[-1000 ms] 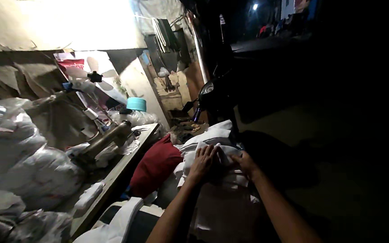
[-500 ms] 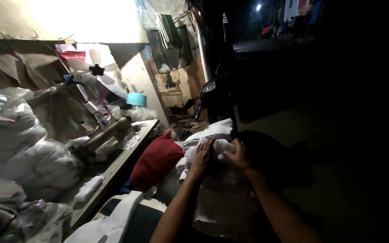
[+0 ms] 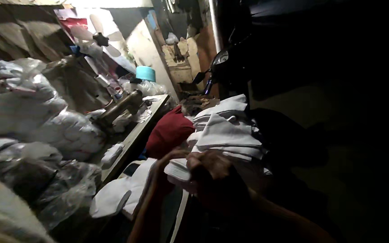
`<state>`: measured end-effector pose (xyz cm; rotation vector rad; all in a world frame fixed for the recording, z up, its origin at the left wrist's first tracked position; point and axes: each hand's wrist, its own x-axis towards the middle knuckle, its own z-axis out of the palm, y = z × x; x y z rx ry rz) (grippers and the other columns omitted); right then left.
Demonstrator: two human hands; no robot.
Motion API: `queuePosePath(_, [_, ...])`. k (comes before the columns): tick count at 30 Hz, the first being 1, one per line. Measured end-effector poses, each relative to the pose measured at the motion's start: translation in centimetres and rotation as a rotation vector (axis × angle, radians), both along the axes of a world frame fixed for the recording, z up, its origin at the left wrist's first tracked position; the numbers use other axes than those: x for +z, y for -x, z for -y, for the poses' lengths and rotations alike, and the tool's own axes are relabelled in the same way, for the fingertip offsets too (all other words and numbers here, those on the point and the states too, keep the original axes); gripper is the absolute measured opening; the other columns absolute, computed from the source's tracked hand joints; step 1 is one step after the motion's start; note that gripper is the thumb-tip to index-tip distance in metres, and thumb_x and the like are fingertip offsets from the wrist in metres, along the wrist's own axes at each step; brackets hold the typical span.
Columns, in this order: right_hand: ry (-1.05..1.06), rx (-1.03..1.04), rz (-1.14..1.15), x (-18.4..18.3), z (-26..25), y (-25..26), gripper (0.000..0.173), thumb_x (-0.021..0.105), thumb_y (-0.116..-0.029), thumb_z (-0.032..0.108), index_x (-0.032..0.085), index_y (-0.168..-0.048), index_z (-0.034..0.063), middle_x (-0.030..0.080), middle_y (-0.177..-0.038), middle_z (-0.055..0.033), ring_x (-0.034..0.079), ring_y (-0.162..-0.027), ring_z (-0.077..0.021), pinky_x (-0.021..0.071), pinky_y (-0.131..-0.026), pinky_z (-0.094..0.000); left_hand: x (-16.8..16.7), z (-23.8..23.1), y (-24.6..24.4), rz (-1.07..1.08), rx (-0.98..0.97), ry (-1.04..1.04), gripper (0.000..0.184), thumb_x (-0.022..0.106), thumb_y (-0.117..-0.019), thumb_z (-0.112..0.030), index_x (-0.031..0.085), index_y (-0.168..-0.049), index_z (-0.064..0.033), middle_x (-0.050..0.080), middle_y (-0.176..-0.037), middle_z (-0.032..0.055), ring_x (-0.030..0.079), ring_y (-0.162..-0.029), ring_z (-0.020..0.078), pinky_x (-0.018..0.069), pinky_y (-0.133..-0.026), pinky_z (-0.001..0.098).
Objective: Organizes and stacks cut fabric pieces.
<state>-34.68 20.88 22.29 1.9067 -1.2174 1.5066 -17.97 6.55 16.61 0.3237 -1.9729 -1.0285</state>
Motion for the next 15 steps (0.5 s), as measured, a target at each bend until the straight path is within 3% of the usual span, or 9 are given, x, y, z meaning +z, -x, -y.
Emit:
queuePosePath(1, [-0.033, 0.027, 0.066, -0.3, 0.2, -0.5, 0.016, 0.061, -0.0947, 0.010, 0.071, -0.103, 0.0025, 0.075, -0.097, -0.0115, 0.073, -0.090, -0.0221, 0.0600, -0.079, -0.0322, -1.0, -2.3, -0.9, -0.028, 0.031, -0.244, 0.015, 0.065, -0.0963, -0.021, 0.069, -0.110, -0.0152, 0.074, -0.104, -0.0090, 0.068, -0.099, 0.0006, 0.0565, -0.090, 0.0226])
queuePosePath(3, [-0.179, 0.055, 0.161, -0.9, 0.5, -1.1, 0.021, 0.062, -0.0928, 0.011, 0.073, -0.106, -0.0012, 0.075, -0.095, -0.0140, 0.074, -0.086, -0.0217, 0.0607, -0.078, -0.0327, -3.0, -5.2, -2.5, 0.021, 0.003, -0.418, 0.026, 0.080, -0.0825, -0.020, 0.073, -0.107, -0.0254, 0.074, -0.097, -0.0180, 0.068, -0.090, -0.0049, 0.0586, -0.081, 0.0197])
queuePosePath(5, [-0.319, 0.077, 0.213, -2.0, 0.9, -0.9, 0.024, 0.064, -0.0944, 0.014, 0.071, -0.110, -0.0024, 0.074, -0.093, -0.0147, 0.073, -0.081, -0.0202, 0.0611, -0.074, -0.0342, -6.2, -5.9, -3.8, 0.065, -0.103, -0.524, 0.030, 0.081, -0.0803, -0.012, 0.071, -0.107, -0.0204, 0.075, -0.097, -0.0151, 0.069, -0.089, -0.0025, 0.0598, -0.082, 0.0231])
queuePosePath(7, [-0.399, 0.132, 0.268, -3.4, 1.6, 0.0, 0.031, 0.065, -0.0967, 0.023, 0.065, -0.115, -0.0011, 0.070, -0.089, -0.0098, 0.066, -0.074, -0.0103, 0.0578, -0.069, -0.0281, -9.1, -5.9, -5.0, 0.022, -0.200, -0.613, 0.034, 0.084, -0.0820, -0.026, 0.070, -0.112, -0.0189, 0.074, -0.101, -0.0141, 0.069, -0.092, -0.0027, 0.0585, -0.084, 0.0229])
queuePosePath(9, [-0.455, 0.212, 0.404, -4.7, 2.6, 0.8, 0.034, 0.068, -0.0957, 0.027, 0.059, -0.118, 0.0019, 0.068, -0.092, 0.0019, 0.062, -0.078, 0.0050, 0.0554, -0.072, -0.0158, -10.7, -6.9, -5.6, -0.176, -0.118, -0.787, 0.048, 0.088, -0.0761, -0.036, 0.067, -0.114, -0.0153, 0.075, -0.100, -0.0085, 0.070, -0.091, 0.0021, 0.0590, -0.084, 0.0255])
queuePosePath(10, [-0.488, 0.238, 0.483, -5.2, 2.9, 1.0, 0.035, 0.069, -0.0947, 0.024, 0.057, -0.120, 0.0017, 0.067, -0.094, 0.0044, 0.062, -0.080, 0.0084, 0.0556, -0.073, -0.0131, -11.0, -7.7, -5.8, -0.297, -0.029, -0.867, 0.053, 0.086, -0.0782, -0.040, 0.065, -0.118, -0.0120, 0.075, -0.102, -0.0043, 0.071, -0.093, 0.0057, 0.0595, -0.085, 0.0281])
queuePosePath(12, [-0.529, 0.258, 0.574, -6.5, 3.6, 0.9, 0.039, 0.069, -0.0936, 0.016, 0.052, -0.123, -0.0039, 0.066, -0.096, 0.0014, 0.063, -0.081, 0.0081, 0.0557, -0.072, -0.0130, -11.1, -9.3, -6.3, -0.451, 0.074, -1.041, 0.052, 0.069, -0.0939, -0.046, 0.056, -0.128, -0.0091, 0.073, -0.108, 0.0012, 0.070, -0.100, 0.0110, 0.0584, -0.090, 0.0321])
queuePosePath(13, [-0.540, 0.260, 0.580, -7.1, 3.9, 0.7, 0.040, 0.068, -0.0927, 0.013, 0.050, -0.122, -0.0055, 0.065, -0.097, -0.0003, 0.063, -0.082, 0.0077, 0.0560, -0.072, -0.0131, -11.0, -9.7, -6.4, -0.496, 0.093, -1.142, 0.049, 0.061, -0.0998, -0.043, 0.050, -0.134, -0.0083, 0.072, -0.111, 0.0051, 0.070, -0.103, 0.0155, 0.0587, -0.092, 0.0356])
queuePosePath(15, [-0.573, 0.252, 0.566, -7.9, 4.3, 0.1, 0.039, 0.067, -0.0912, 0.013, 0.051, -0.121, -0.0071, 0.064, -0.097, -0.0036, 0.062, -0.082, 0.0061, 0.0551, -0.071, -0.0144, -9.6, -9.5, -5.8, -0.376, 0.291, -1.225, 0.032, 0.043, -0.1086, -0.024, 0.043, -0.136, -0.0071, 0.069, -0.100, 0.0016, 0.070, -0.090, 0.0097, 0.0599, -0.081, 0.0292])
